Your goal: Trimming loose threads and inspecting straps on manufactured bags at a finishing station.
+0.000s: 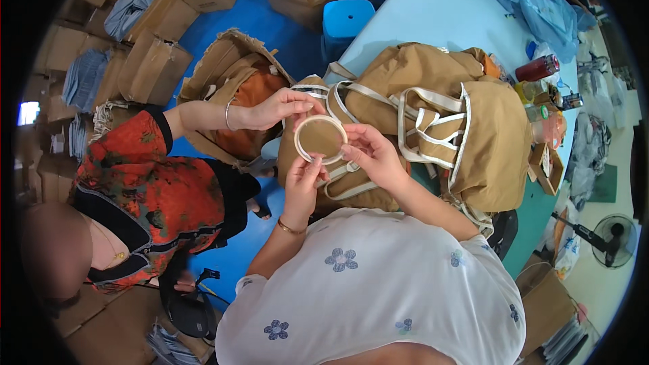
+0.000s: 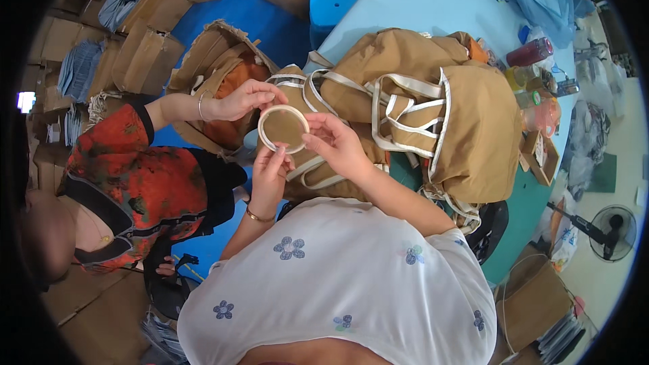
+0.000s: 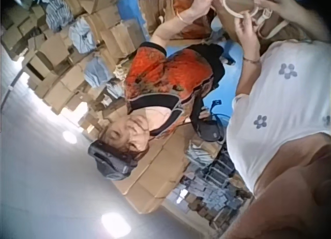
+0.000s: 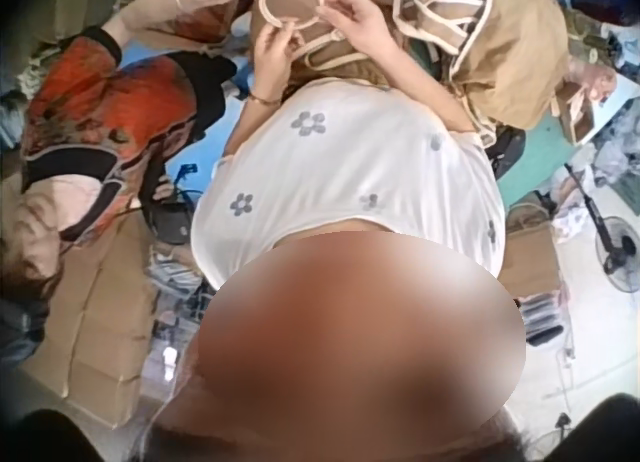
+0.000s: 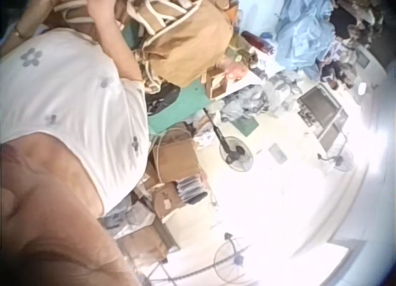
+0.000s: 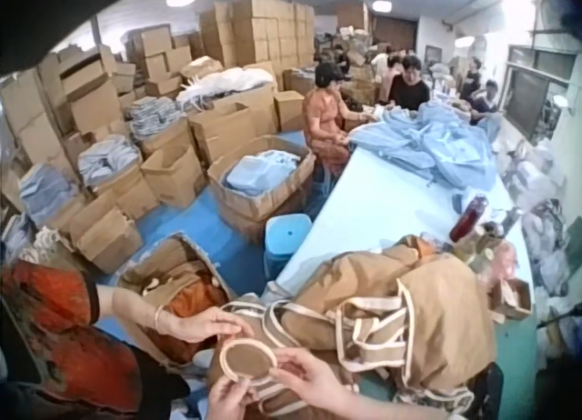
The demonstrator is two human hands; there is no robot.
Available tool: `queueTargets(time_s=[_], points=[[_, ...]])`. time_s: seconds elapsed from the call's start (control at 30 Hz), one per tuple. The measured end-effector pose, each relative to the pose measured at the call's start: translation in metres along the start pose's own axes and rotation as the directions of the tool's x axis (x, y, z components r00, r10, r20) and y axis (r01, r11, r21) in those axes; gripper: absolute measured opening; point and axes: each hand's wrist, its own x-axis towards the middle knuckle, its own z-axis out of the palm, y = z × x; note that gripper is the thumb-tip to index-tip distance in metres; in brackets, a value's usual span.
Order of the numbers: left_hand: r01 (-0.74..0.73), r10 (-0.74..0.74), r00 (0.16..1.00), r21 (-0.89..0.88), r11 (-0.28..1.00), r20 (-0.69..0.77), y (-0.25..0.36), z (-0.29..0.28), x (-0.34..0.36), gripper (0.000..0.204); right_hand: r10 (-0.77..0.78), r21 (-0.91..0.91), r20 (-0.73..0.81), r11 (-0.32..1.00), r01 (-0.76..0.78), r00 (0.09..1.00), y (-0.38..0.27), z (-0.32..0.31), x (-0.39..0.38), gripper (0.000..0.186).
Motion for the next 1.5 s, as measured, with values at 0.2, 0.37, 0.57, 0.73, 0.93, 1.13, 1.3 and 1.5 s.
queueTargets(time_s=[0.2, 0.37, 0.57, 0.73, 0.93, 1.13, 1.3, 1.5], points=[[-0.045, 0.043, 0.998, -0.068, 0.997, -0.036, 0.001, -0.01, 0.004, 0.011, 0.078, -0.127, -0.036, 0.989, -0.082, 0.996, 0.013, -0.013, -0.017, 0.032], [-0.055, 0.073, 0.997, -0.424, 0.904, 0.026, 0.009, -0.022, 0.007, 0.026, 0.207, -0.158, -0.068, 0.964, -0.215, 0.976, 0.026, -0.026, -0.036, 0.023], [-0.261, 0.253, 0.961, -0.673, 0.692, -0.112, 0.041, -0.034, 0.007, 0.036, 0.208, -0.2, -0.083, 0.955, -0.221, 0.975, 0.043, -0.043, -0.058, 0.02], [-0.369, 0.257, 0.929, -0.621, 0.692, -0.266, 0.053, -0.063, 0.0, 0.019, 0.295, -0.261, -0.098, 0.914, -0.311, 0.95, 0.05, -0.048, -0.062, 0.02], [-0.3, 0.192, 0.947, -0.503, 0.811, -0.256, 0.017, -0.059, 0.001, 0.014, 0.242, -0.352, -0.063, 0.903, -0.248, 0.968, 0.05, -0.034, -0.035, 0.021], [-0.178, 0.163, 0.944, -0.028, 0.984, -0.289, 0.001, -0.044, -0.015, 0.02, -0.02, -0.488, 0.071, 0.871, 0.053, 0.997, 0.017, 0.019, 0.005, 0.032], [-0.293, 0.325, 0.943, 0.276, 0.915, -0.075, -0.018, -0.007, -0.04, 0.019, -0.165, -0.5, 0.314, 0.808, 0.31, 0.935, -0.01, 0.026, -0.018, 0.032], [-0.542, 0.526, 0.811, 0.668, 0.511, 0.256, 0.008, 0.022, -0.087, 0.027, -0.185, -0.457, 0.149, 0.858, 0.234, 0.971, -0.006, 0.006, -0.05, 0.023]])
